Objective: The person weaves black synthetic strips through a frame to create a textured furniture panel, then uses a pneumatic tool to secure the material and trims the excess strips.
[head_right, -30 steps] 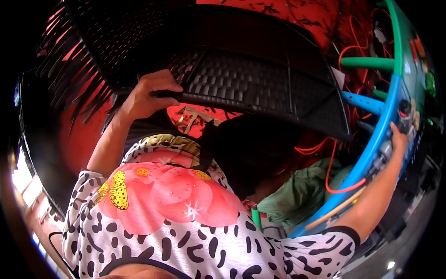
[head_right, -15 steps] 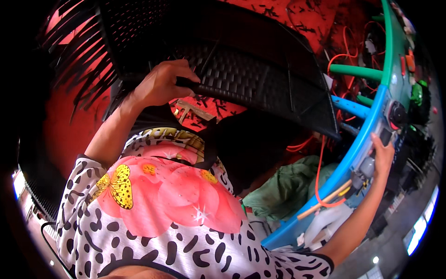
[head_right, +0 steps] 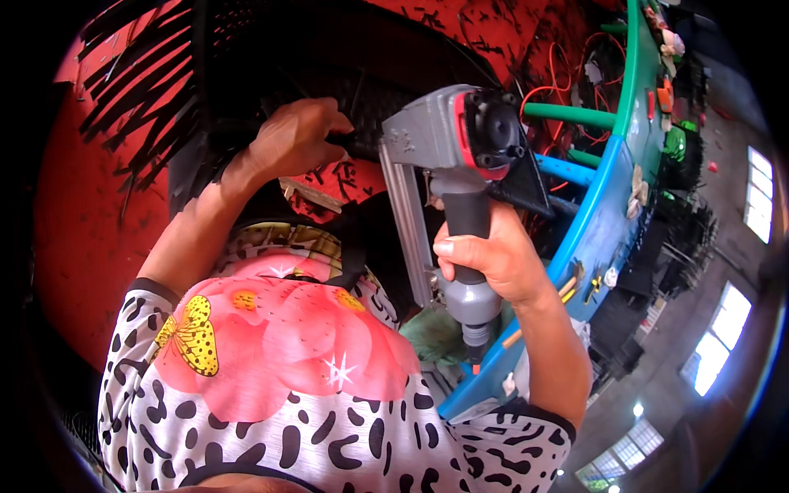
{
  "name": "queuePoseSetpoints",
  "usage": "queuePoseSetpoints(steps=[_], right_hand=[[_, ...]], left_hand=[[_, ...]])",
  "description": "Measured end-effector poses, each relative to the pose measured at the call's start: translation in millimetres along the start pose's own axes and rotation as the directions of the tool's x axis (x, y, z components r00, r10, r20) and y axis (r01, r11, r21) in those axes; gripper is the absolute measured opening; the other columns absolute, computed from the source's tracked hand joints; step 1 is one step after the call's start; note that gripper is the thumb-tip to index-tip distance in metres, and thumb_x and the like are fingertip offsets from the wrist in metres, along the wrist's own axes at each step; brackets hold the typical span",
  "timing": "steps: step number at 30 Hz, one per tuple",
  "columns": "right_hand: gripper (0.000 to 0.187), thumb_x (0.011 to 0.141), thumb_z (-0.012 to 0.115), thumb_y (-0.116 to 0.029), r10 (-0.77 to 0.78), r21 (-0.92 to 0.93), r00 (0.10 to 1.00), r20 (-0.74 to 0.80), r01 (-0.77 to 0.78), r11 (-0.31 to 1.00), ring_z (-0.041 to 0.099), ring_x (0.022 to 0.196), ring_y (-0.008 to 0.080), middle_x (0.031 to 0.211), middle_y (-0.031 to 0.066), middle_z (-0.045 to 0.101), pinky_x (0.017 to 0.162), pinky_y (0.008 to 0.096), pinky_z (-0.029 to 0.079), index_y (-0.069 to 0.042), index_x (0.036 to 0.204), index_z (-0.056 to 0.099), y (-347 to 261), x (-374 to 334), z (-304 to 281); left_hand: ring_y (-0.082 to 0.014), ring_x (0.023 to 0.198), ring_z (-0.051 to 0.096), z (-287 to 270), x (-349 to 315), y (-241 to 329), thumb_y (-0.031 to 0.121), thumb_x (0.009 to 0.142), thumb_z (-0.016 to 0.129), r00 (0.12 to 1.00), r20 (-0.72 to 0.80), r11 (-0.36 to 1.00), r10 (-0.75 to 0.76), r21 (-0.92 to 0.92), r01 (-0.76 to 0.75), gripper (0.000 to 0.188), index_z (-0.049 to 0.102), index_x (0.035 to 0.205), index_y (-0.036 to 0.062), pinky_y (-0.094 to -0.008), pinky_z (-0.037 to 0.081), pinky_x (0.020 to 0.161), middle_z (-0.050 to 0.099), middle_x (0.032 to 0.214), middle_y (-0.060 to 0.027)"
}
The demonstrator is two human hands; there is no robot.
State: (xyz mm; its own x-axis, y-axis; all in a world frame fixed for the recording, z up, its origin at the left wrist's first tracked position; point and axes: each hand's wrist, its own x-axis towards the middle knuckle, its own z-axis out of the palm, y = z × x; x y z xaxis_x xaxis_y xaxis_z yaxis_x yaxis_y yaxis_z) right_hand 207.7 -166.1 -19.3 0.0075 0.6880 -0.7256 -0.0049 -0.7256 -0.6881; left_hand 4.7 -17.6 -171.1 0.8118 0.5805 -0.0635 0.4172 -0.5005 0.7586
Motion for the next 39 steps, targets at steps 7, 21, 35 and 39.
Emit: queuePoseSetpoints(steps=[7, 21, 35, 39], right_hand=[[0.026, 0.072, 0.064, -0.023, 0.123, -0.007, 0.991, 0.062, -0.122, 0.992, 0.055, 0.054, 0.0165, 0.061, 0.0091, 0.054, 0.054, 0.0285, 0.043, 0.001, 0.072, 0.054, -43, 59, 40], [0.023, 0.076, 0.061, -0.021, 0.136, 0.164, 0.987, 0.088, -0.149, 0.975, 0.057, 0.057, 0.0156, 0.061, 0.0091, 0.058, 0.058, 0.027, 0.046, 0.001, 0.072, 0.058, -37, 60, 39], [0.019, 0.08, 0.058, -0.018, 0.178, 0.247, 0.98, 0.083, -0.194, 0.949, 0.058, 0.057, 0.0157, 0.065, 0.0077, 0.056, 0.058, 0.0286, 0.048, 0.0, 0.073, 0.056, -32, 60, 33], [0.017, 0.081, 0.058, -0.017, 0.211, 0.256, 0.973, 0.098, -0.23, 0.939, 0.058, 0.056, 0.0161, 0.066, 0.0075, 0.056, 0.056, 0.0291, 0.047, -0.001, 0.086, 0.056, -33, 64, 32]], left_hand=[[-0.0317, 0.087, 0.059, -28, 1, -53, 0.017, 0.065, 0.072, 1.0, -0.014, 0.998, 0.014, -0.058, -0.015, 0.034, 0.069, 0.096, 0.0047, -0.0406, 0.048, 0.074, 0.059, 0.087, -0.0115], [-0.032, 0.085, 0.06, -20, 1, -50, 0.016, 0.066, 0.072, 0.999, -0.028, 0.999, 0.041, -0.017, -0.041, 0.033, 0.068, 0.096, 0.004, -0.0406, 0.048, 0.074, 0.059, 0.086, -0.0111], [-0.0336, 0.082, 0.06, -8, -1, -46, 0.017, 0.068, 0.07, 0.997, -0.036, 0.998, 0.063, 0.005, -0.063, 0.028, 0.069, 0.092, 0.0042, -0.0422, 0.049, 0.073, 0.057, 0.085, -0.0125], [-0.0338, 0.082, 0.06, -5, 0, -46, 0.016, 0.068, 0.069, 0.998, -0.028, 0.998, 0.056, -0.002, -0.056, 0.027, 0.069, 0.092, 0.0039, -0.0422, 0.049, 0.073, 0.057, 0.085, -0.0132]])
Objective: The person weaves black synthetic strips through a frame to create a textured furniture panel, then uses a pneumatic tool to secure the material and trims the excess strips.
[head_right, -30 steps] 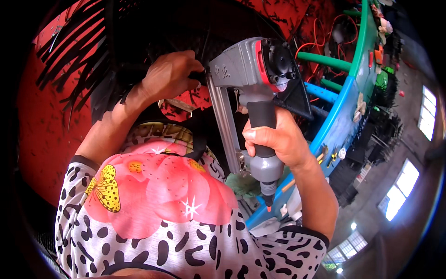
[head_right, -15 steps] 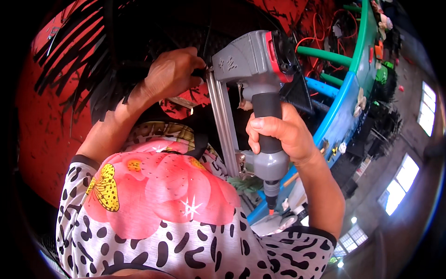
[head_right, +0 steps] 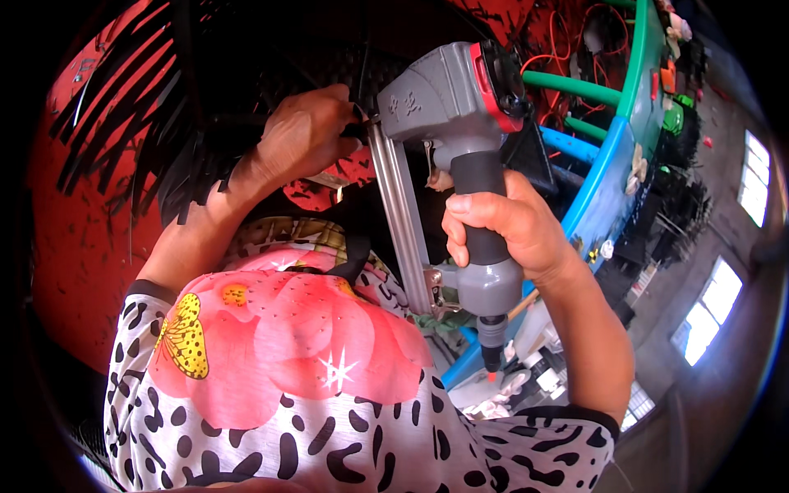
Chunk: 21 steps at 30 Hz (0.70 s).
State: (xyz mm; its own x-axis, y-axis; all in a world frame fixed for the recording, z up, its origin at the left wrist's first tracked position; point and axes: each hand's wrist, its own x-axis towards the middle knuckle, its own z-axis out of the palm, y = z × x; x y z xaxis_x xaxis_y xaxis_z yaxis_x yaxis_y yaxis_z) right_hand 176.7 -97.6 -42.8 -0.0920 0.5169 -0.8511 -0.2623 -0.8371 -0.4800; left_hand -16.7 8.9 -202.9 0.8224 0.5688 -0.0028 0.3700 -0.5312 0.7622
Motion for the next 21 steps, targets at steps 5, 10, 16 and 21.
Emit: queuePoseSetpoints(steps=[5, 10, 16, 21], right_hand=[[0.021, 0.083, 0.058, -0.016, 0.049, 0.009, 0.999, -0.006, -0.049, 0.999, 0.057, 0.056, 0.016, 0.067, 0.0072, 0.056, 0.054, 0.0297, 0.047, -0.001, 0.097, 0.053, -2, 2, 1], [0.015, 0.082, 0.059, -0.015, 0.061, -0.025, 0.998, 0.024, -0.06, 0.998, 0.056, 0.055, 0.0152, 0.067, 0.0062, 0.055, 0.052, 0.0291, 0.046, -0.002, 0.09, 0.054, -4, 4, -2], [0.017, 0.081, 0.06, -0.016, 0.0, 0.02, 1.0, 0.024, -0.001, 1.0, 0.056, 0.055, 0.0157, 0.067, 0.0075, 0.055, 0.055, 0.0291, 0.046, 0.0, 0.084, 0.053, 3, -7, 1], [0.02, 0.08, 0.06, -0.018, -0.199, 0.02, 0.978, -0.063, 0.201, 0.979, 0.057, 0.058, 0.0177, 0.067, 0.0091, 0.055, 0.057, 0.0297, 0.047, 0.001, 0.083, 0.053, 22, -48, -3]], left_hand=[[-0.0344, 0.081, 0.06, 2, -2, 3, 0.016, 0.067, 0.069, 0.999, 0.014, 0.999, -0.033, 0.027, 0.033, 0.028, 0.069, 0.093, 0.0045, -0.0426, 0.048, 0.073, 0.056, 0.084, -0.0144], [-0.0345, 0.082, 0.059, 5, -1, 2, 0.017, 0.068, 0.069, 0.999, 0.024, 0.999, -0.038, 0.005, 0.037, 0.029, 0.068, 0.093, 0.005, -0.043, 0.048, 0.073, 0.056, 0.085, -0.0143], [-0.0343, 0.084, 0.059, -4, -2, 12, 0.017, 0.068, 0.07, 0.999, -0.008, 0.999, -0.032, 0.009, 0.032, 0.029, 0.068, 0.094, 0.0036, -0.0422, 0.048, 0.074, 0.056, 0.086, -0.0141], [-0.0337, 0.085, 0.06, -8, -8, 17, 0.018, 0.067, 0.071, 0.996, -0.085, 1.0, 0.029, -0.002, -0.029, 0.032, 0.068, 0.095, 0.002, -0.0408, 0.048, 0.074, 0.058, 0.088, -0.0133]])
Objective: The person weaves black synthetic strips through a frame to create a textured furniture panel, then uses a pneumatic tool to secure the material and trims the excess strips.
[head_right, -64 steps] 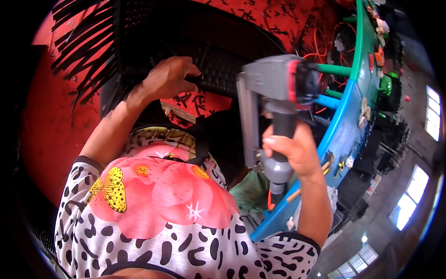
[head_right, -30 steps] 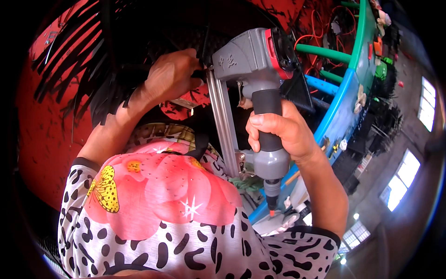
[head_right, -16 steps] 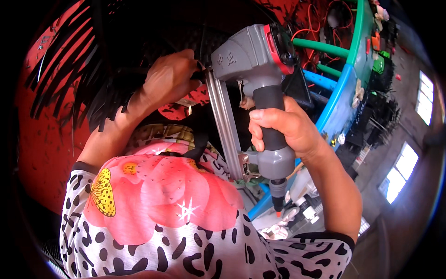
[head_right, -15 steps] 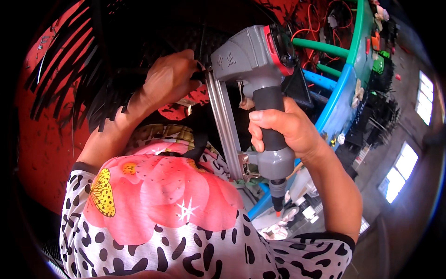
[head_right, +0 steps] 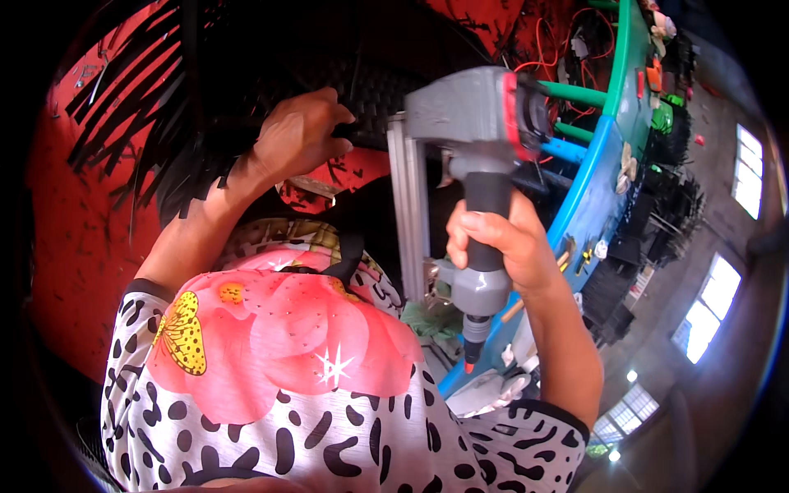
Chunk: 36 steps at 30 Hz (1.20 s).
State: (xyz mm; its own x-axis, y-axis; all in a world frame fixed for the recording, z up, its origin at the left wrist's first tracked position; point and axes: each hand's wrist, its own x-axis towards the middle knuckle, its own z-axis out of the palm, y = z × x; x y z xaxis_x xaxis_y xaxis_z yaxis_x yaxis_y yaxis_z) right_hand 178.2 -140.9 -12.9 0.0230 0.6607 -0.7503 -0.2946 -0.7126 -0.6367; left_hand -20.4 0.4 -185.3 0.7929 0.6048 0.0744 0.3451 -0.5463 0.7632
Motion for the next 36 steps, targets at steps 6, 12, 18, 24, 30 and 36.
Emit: queuePoseSetpoints(steps=[6, 12, 18, 24, 30, 36], right_hand=[[0.022, 0.083, 0.058, -0.013, -0.227, -0.042, 0.918, -0.325, 0.226, 0.973, 0.057, 0.063, 0.0199, 0.076, 0.0123, 0.055, 0.058, 0.0307, 0.048, 0.001, 0.095, 0.046, 12, -44, -56], [0.022, 0.08, 0.054, -0.007, -0.392, -0.208, 0.719, -0.574, 0.335, 0.919, 0.057, 0.064, 0.0166, 0.079, 0.0105, 0.056, 0.054, 0.0272, 0.049, -0.001, 0.101, 0.047, 28, -93, -163], [0.018, 0.081, 0.059, -0.006, -0.485, -0.34, 0.503, -0.715, 0.356, 0.87, 0.057, 0.059, 0.0146, 0.073, 0.0068, 0.057, 0.055, 0.0265, 0.048, -0.002, 0.097, 0.05, 54, -118, -272], [0.016, 0.081, 0.06, -0.01, -0.462, -0.317, 0.45, -0.764, 0.362, 0.877, 0.058, 0.061, 0.0171, 0.073, 0.0084, 0.058, 0.059, 0.0282, 0.049, -0.001, 0.092, 0.053, 74, -132, -336], [0.013, 0.081, 0.059, -0.009, -0.451, -0.419, 0.493, -0.744, 0.182, 0.89, 0.056, 0.057, 0.015, 0.069, 0.0056, 0.056, 0.056, 0.0269, 0.047, -0.003, 0.09, 0.052, 64, -137, -401], [0.038, 0.074, 0.063, -0.011, -0.456, -0.582, 0.422, -0.784, -0.241, 0.777, 0.061, 0.067, 0.019, 0.079, 0.0118, 0.062, 0.066, 0.0313, 0.049, 0.006, 0.107, 0.054, 76, -128, -518]], left_hand=[[-0.0307, 0.085, 0.061, -9, 12, 5, 0.021, 0.066, 0.073, 0.999, 0.035, 0.999, -0.032, 0.036, 0.031, 0.036, 0.069, 0.096, 0.0026, -0.0392, 0.049, 0.073, 0.06, 0.086, -0.0123], [-0.0292, 0.082, 0.062, -2, 13, 39, 0.018, 0.065, 0.074, 0.996, 0.076, 0.996, -0.048, 0.083, 0.042, 0.037, 0.067, 0.097, 0.0026, -0.0377, 0.049, 0.072, 0.061, 0.087, -0.0116], [-0.0272, 0.083, 0.062, -12, 18, 48, 0.016, 0.065, 0.074, 0.993, 0.105, 0.993, -0.05, 0.108, 0.039, 0.038, 0.066, 0.1, 0.0042, -0.0358, 0.05, 0.072, 0.062, 0.088, -0.0105], [-0.0253, 0.081, 0.063, -7, 17, 63, 0.011, 0.064, 0.074, 0.994, 0.084, 0.99, -0.07, 0.128, 0.059, 0.038, 0.065, 0.101, 0.0042, -0.0336, 0.05, 0.07, 0.062, 0.088, -0.0099], [-0.0219, 0.077, 0.062, -5, 18, 61, 0.005, 0.064, 0.073, 0.995, 0.08, 0.996, -0.052, 0.07, 0.047, 0.038, 0.065, 0.101, 0.0036, -0.0303, 0.049, 0.066, 0.06, 0.084, -0.0085], [-0.0254, 0.08, 0.062, -6, 24, 64, 0.01, 0.065, 0.072, 0.988, 0.128, 0.996, -0.091, 0.017, 0.089, 0.035, 0.067, 0.1, 0.0069, -0.0333, 0.05, 0.07, 0.061, 0.089, -0.0079]])
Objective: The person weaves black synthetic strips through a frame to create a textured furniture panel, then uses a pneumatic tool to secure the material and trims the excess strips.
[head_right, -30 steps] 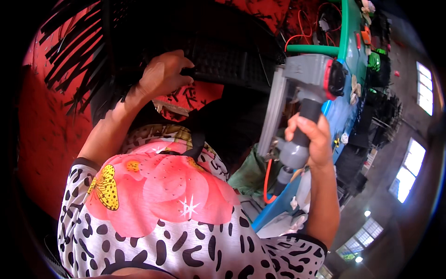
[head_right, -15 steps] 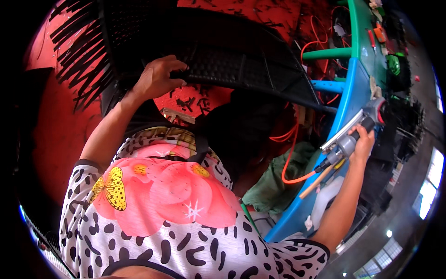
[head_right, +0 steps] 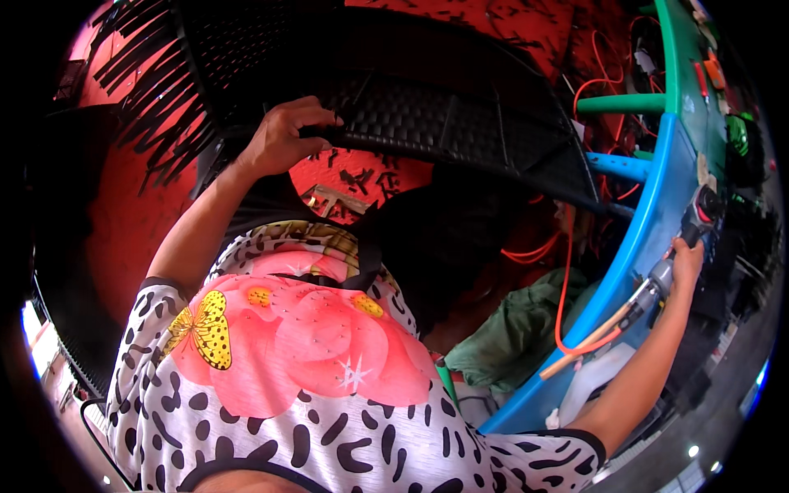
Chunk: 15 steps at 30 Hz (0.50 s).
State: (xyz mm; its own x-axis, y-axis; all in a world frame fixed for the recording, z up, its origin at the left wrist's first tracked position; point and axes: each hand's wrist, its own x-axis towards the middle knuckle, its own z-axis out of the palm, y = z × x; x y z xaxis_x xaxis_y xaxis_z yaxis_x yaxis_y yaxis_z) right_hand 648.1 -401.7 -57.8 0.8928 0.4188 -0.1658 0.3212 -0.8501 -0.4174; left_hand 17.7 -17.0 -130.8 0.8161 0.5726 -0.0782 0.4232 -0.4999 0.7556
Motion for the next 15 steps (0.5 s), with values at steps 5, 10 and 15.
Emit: queuePoseSetpoints(steps=[5, 10, 15], right_hand=[[0.07, 0.07, 0.069, -0.02, 0.029, -0.414, 0.997, -0.074, -0.058, 0.908, 0.059, 0.106, 0.0363, 0.112, 0.0282, 0.059, 0.091, 0.0382, 0.045, 0.012, 0.127, 0.043, 86, 67, -20], [0.075, 0.07, 0.07, -0.023, 0.047, -0.546, 0.996, -0.078, -0.082, 0.834, 0.053, 0.116, 0.0365, 0.123, 0.0316, 0.051, 0.099, 0.0388, 0.039, 0.012, 0.129, 0.04, -13, 40, 29], [0.074, 0.072, 0.07, -0.026, -0.03, -0.65, 0.989, -0.144, -0.071, 0.756, 0.049, 0.12, 0.0365, 0.127, 0.0287, 0.05, 0.102, 0.0386, 0.037, 0.01, 0.131, 0.04, 28, 66, 25]], left_hand=[[-0.0254, 0.079, 0.061, 10, 14, -3, 0.007, 0.065, 0.071, 0.998, -0.01, 0.995, 0.063, -0.08, -0.063, 0.03, 0.067, 0.095, 0.0054, -0.032, 0.049, 0.069, 0.061, 0.086, -0.0081], [-0.0198, 0.079, 0.06, 2, 9, -5, -0.002, 0.066, 0.069, 0.997, -0.028, 0.994, 0.07, -0.083, -0.072, 0.023, 0.064, 0.088, 0.0013, -0.0284, 0.046, 0.071, 0.06, 0.084, -0.0072], [-0.02, 0.079, 0.06, 6, 15, -5, -0.002, 0.066, 0.068, 0.999, -0.021, 0.992, 0.043, -0.12, -0.045, 0.02, 0.062, 0.085, 0.0008, -0.0288, 0.046, 0.07, 0.059, 0.083, -0.0074]])
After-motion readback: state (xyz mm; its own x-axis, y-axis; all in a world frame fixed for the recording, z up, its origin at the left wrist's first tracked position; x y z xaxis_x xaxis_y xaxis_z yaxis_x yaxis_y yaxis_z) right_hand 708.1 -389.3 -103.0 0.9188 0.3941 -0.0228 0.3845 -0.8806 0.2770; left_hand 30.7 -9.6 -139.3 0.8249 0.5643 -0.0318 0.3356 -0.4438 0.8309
